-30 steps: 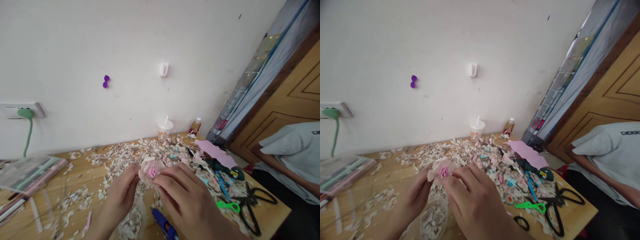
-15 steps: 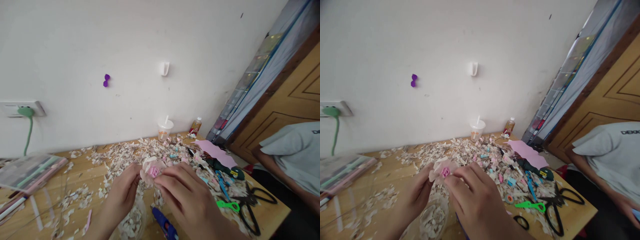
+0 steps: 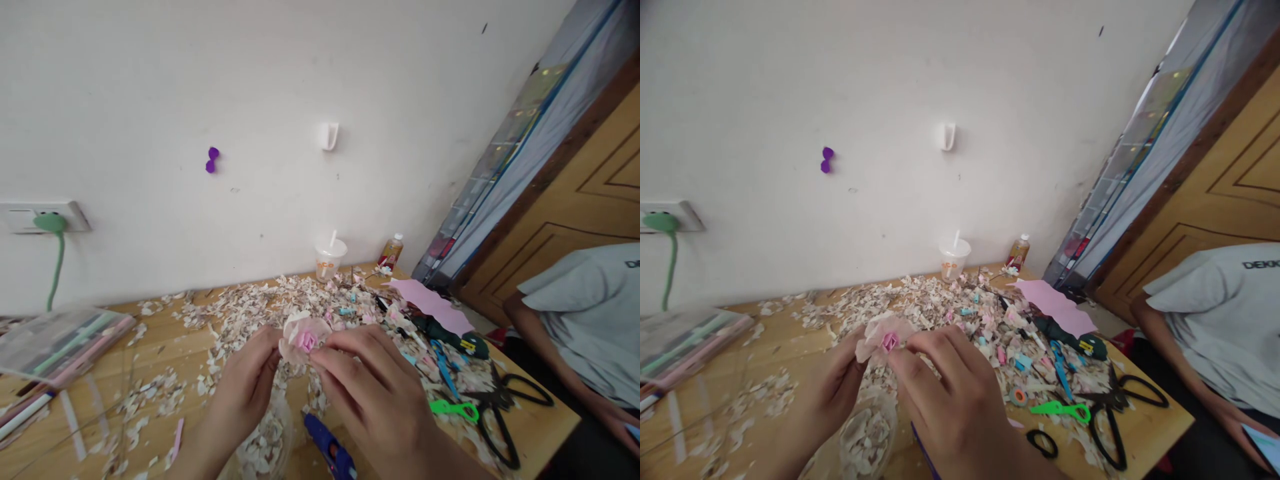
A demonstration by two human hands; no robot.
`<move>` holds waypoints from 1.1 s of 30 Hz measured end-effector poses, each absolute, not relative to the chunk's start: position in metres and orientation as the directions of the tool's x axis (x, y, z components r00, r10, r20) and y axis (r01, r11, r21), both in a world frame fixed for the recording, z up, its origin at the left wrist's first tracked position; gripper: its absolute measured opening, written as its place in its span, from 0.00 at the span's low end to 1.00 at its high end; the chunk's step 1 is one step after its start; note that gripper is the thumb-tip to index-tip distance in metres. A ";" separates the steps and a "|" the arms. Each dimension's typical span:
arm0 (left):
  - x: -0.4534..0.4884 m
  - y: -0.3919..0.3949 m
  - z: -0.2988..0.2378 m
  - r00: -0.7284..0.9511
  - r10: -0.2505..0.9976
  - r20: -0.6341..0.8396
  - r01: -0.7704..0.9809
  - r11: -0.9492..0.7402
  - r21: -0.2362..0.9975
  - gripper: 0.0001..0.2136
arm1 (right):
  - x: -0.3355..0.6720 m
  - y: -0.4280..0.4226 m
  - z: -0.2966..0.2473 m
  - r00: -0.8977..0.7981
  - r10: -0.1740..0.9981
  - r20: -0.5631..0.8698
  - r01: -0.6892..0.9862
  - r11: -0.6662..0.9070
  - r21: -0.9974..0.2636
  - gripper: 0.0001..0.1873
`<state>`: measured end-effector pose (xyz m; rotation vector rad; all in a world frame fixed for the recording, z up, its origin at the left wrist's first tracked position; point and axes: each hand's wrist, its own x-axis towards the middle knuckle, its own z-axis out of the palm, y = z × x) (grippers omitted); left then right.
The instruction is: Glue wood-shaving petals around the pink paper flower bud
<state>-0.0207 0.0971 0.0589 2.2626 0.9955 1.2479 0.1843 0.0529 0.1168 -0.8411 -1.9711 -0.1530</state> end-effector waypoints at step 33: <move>-0.026 0.098 0.056 0.294 0.713 0.636 0.434 -0.693 0.576 0.13 | 0.177 0.049 0.125 -0.349 0.362 0.865 0.690 0.723 -0.024 0.11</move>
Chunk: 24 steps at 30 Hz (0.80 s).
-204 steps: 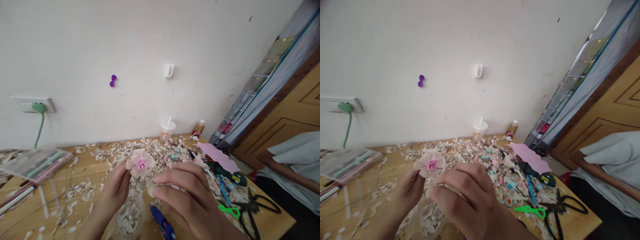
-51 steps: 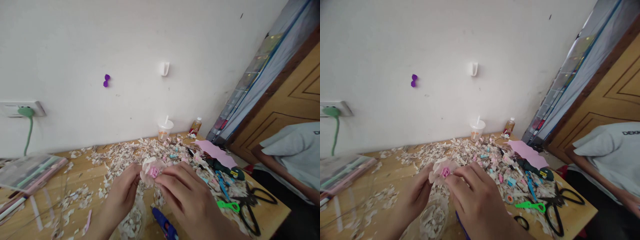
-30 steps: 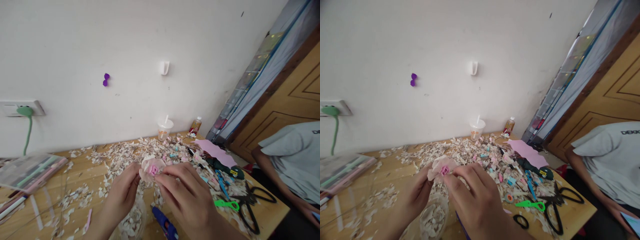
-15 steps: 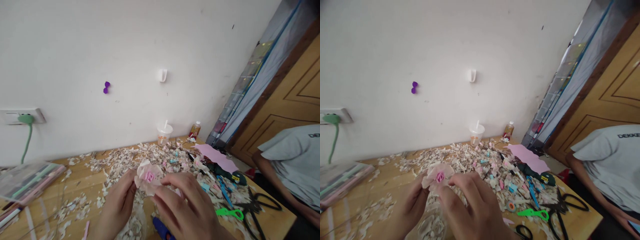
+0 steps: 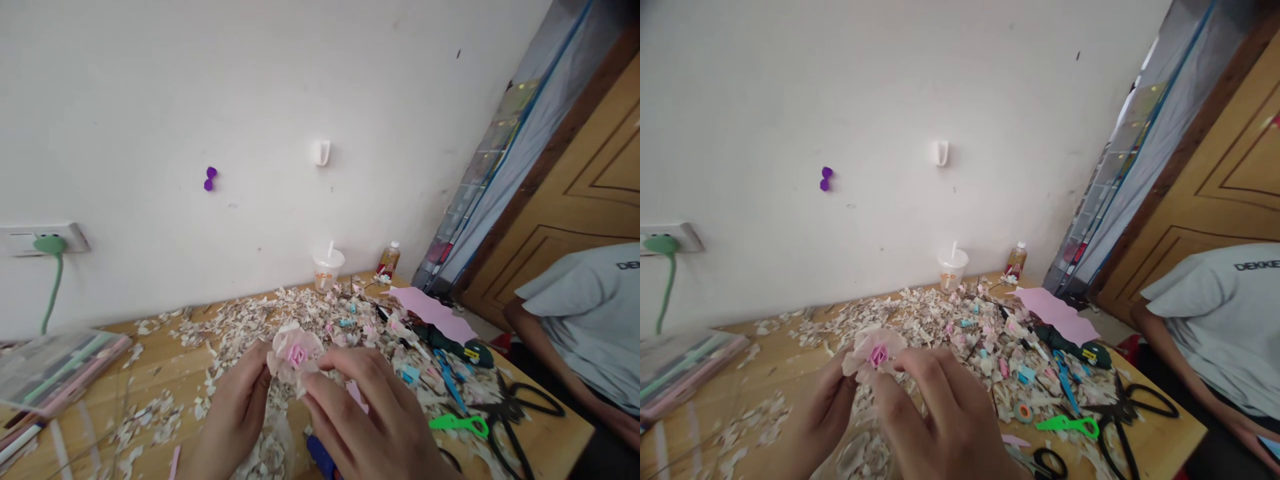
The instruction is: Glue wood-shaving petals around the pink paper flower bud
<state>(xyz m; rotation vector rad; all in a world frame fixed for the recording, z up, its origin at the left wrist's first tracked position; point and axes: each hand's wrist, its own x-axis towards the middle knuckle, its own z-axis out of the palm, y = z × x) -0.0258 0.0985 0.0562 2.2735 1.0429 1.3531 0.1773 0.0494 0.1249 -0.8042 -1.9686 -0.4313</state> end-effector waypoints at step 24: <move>-0.022 0.096 0.058 0.296 0.711 0.638 0.398 -0.699 0.594 0.12 | 0.174 0.051 0.127 -0.268 0.368 0.890 0.647 0.754 -0.117 0.11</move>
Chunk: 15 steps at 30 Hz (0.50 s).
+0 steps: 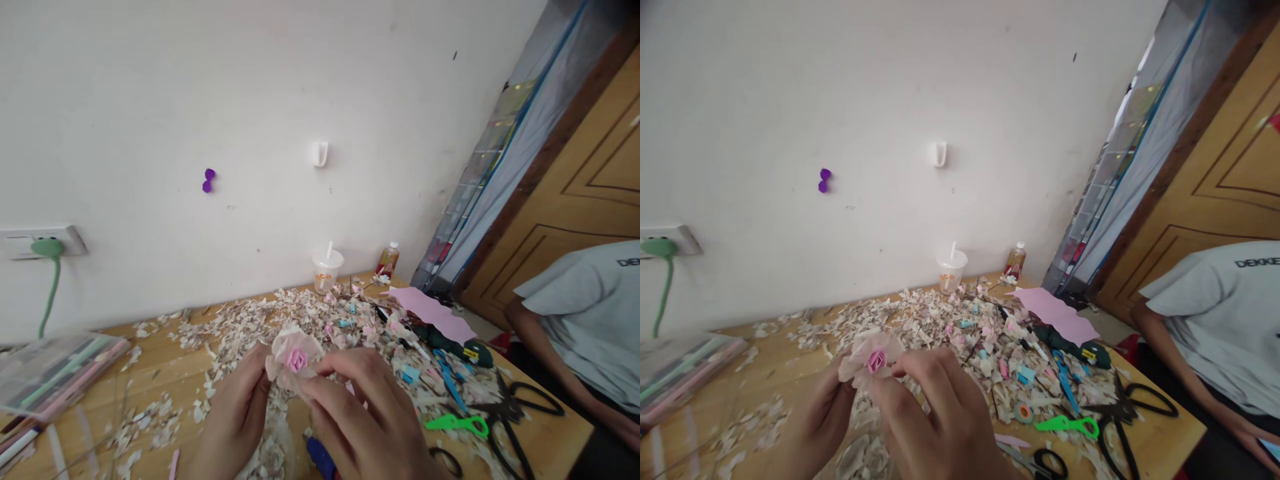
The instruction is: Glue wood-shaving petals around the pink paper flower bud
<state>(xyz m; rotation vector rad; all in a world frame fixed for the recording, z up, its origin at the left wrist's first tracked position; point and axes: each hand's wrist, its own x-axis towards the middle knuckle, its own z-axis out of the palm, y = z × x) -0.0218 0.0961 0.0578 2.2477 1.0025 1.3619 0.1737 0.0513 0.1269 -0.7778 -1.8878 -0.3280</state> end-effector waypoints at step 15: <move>-0.024 0.096 0.058 0.299 0.693 0.656 0.436 -0.711 0.552 0.14 | 0.178 0.050 0.122 -0.311 0.378 0.872 0.652 0.753 -0.094 0.14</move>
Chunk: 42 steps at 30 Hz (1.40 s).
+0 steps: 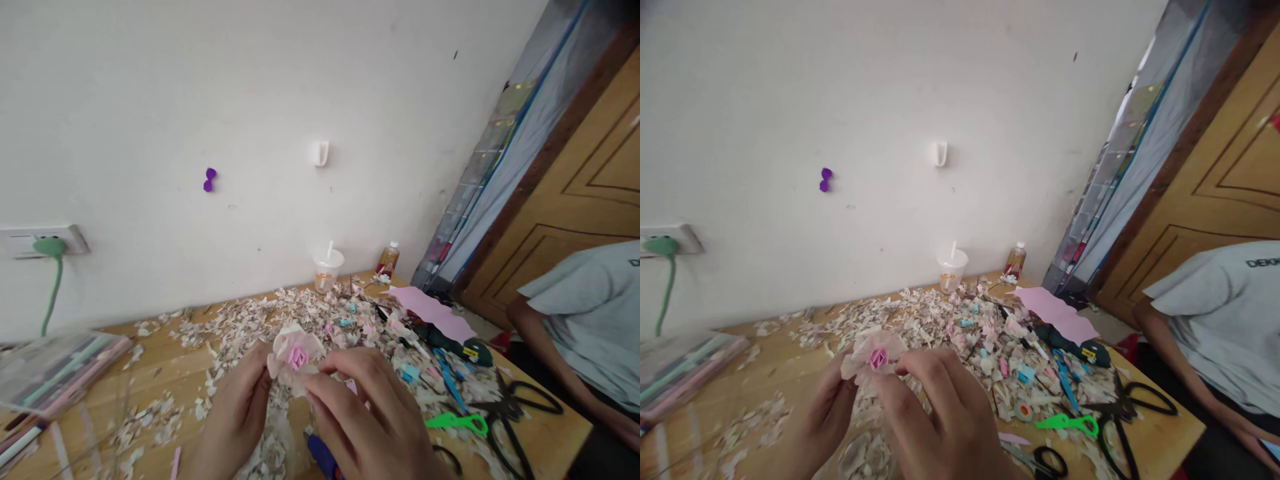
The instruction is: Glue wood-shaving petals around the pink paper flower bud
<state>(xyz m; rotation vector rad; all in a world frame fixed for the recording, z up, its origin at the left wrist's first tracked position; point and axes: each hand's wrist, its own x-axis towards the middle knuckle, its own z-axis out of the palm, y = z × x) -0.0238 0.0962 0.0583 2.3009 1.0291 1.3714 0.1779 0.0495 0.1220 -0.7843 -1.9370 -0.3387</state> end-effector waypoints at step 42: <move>-0.036 0.109 0.053 0.468 0.451 0.760 0.183 -0.891 0.416 0.16 | 0.186 0.045 0.124 -0.125 0.711 0.692 0.427 0.668 -0.610 0.13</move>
